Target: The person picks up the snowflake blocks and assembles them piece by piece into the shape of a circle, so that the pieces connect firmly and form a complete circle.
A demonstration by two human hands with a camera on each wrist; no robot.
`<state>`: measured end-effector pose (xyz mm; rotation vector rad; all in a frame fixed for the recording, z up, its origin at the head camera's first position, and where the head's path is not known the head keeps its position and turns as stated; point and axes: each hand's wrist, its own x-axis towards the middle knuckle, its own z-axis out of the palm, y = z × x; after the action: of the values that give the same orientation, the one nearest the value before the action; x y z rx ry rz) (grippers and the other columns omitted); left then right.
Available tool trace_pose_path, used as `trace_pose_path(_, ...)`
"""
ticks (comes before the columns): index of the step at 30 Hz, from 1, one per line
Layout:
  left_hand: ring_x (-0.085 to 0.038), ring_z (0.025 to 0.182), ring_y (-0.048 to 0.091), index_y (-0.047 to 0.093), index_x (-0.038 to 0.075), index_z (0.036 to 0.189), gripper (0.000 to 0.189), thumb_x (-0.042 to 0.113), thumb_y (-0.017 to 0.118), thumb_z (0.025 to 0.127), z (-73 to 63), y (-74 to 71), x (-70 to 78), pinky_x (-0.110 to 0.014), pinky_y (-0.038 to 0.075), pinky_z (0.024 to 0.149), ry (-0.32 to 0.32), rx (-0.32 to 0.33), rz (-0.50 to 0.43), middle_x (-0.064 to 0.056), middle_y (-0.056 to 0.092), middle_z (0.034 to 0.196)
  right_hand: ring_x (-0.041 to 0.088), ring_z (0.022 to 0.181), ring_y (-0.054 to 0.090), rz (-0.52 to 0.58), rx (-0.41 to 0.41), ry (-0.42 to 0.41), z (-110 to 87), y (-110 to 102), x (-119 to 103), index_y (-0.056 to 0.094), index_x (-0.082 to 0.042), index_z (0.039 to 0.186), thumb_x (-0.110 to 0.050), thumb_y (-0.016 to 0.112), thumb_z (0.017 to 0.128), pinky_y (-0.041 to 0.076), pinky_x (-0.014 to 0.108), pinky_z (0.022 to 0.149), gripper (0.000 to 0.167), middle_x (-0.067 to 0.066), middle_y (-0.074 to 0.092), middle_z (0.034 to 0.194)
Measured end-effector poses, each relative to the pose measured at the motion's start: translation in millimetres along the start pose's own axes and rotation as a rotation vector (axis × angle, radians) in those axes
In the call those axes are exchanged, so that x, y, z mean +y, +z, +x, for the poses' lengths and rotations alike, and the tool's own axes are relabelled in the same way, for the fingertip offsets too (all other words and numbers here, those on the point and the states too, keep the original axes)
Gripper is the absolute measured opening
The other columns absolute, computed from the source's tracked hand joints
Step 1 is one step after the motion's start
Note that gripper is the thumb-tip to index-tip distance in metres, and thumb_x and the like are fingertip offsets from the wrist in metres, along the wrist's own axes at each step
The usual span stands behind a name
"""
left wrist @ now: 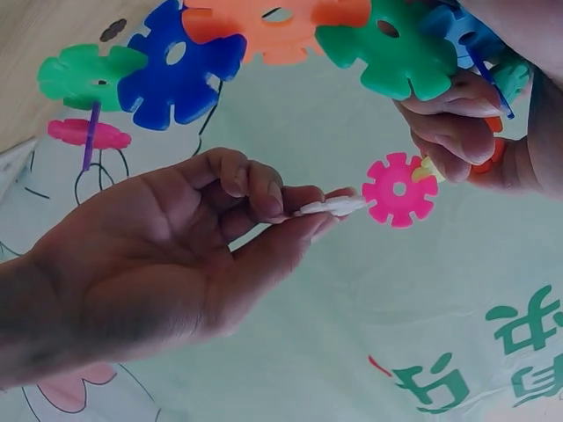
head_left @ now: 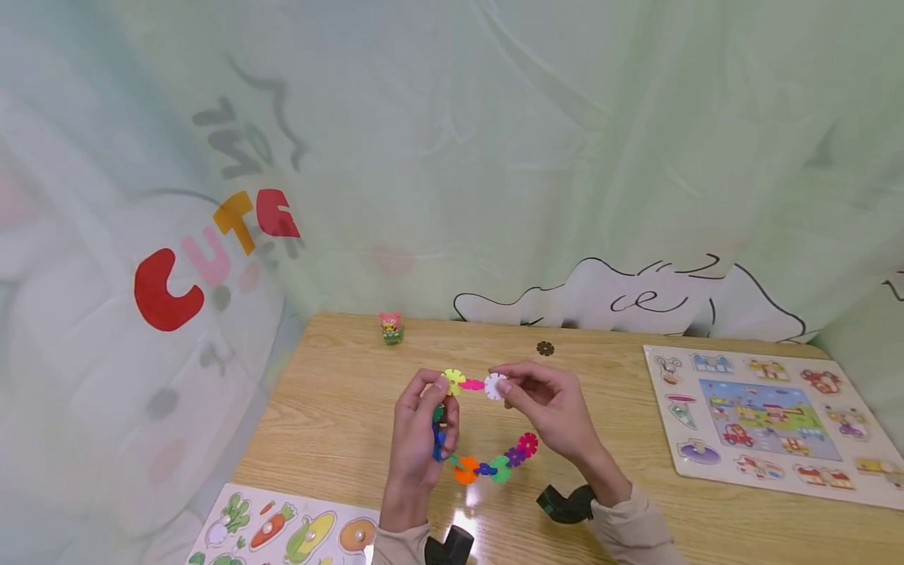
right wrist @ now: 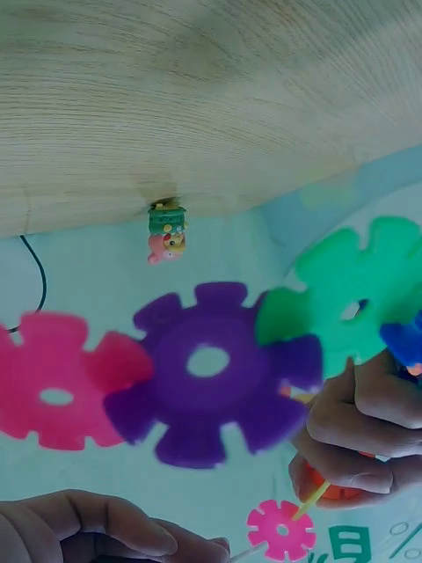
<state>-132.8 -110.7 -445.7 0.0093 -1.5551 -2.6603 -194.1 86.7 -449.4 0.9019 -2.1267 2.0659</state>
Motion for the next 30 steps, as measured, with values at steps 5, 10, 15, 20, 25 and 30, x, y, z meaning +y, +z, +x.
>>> trace_pose_path(5,-0.003,0.04,0.047,0.057,0.017,0.1,0.015,0.027,0.055,0.111,0.5,-0.4,0.0,-0.014,0.034,0.038,0.026,-0.017,0.011,0.008,0.056,0.065,0.015,0.082,0.069,-0.031,0.006,-0.033,-0.5,0.9,-3.9,0.074,0.005,0.117,0.009,0.067,0.098,0.062,0.022,0.075,0.021,-0.002,0.076,0.103)
trace_pose_path(10,-0.003,0.042,0.047,0.058,0.018,0.101,0.013,0.021,0.052,0.112,-0.8,0.6,1.2,-0.014,0.037,0.041,0.101,-0.063,0.04,0.009,0.057,0.066,0.012,0.086,0.07,-0.042,0.019,-0.093,-1.5,0.8,-9.4,0.074,0.005,0.117,0.013,0.066,0.096,0.063,0.022,0.081,0.024,0.003,0.077,0.108)
trace_pose_path(15,-0.003,0.043,0.047,0.058,0.018,0.101,0.013,0.014,0.049,0.111,-2.4,4.1,2.7,-0.014,0.038,0.041,0.197,-0.098,0.064,0.008,0.058,0.067,0.011,0.09,0.072,-0.022,0.006,-0.109,-3.8,-0.9,-16.3,0.073,0.007,0.116,0.015,0.066,0.095,0.064,0.025,0.082,0.024,-0.005,0.076,0.112)
trace_pose_path(20,-0.007,0.042,0.044,0.056,0.01,0.101,0.013,0.01,0.047,0.111,-3.3,6.8,3.4,-0.014,0.039,0.04,0.276,-0.133,0.105,0.007,0.058,0.068,0.011,0.09,0.072,-0.051,0.002,-0.132,-5.2,-1.6,-21.8,0.072,0.01,0.115,0.017,0.067,0.093,0.065,0.026,0.082,0.024,-0.001,0.076,0.109)
trace_pose_path(25,-0.019,0.04,0.036,0.045,-0.009,0.103,0.016,0.005,0.045,0.111,-3.7,9.0,3.1,-0.017,0.039,0.037,0.353,-0.173,0.143,0.002,0.053,0.068,0.012,0.086,0.07,-0.112,0.022,-0.179,-6.4,-0.5,-27.5,0.075,0.004,0.113,0.019,0.069,0.09,0.064,0.024,0.082,0.028,0.008,0.075,0.101)
trace_pose_path(30,-0.016,0.043,0.041,0.042,-0.007,0.104,0.016,0.007,0.041,0.113,-3.9,8.9,0.9,-0.016,0.041,0.04,0.346,-0.187,0.149,0.007,0.055,0.072,0.012,0.083,0.068,-0.109,0.042,-0.21,-7.5,1.7,-30.7,0.077,0.005,0.111,0.022,0.071,0.087,0.063,0.021,0.08,0.031,0.009,0.073,0.096)
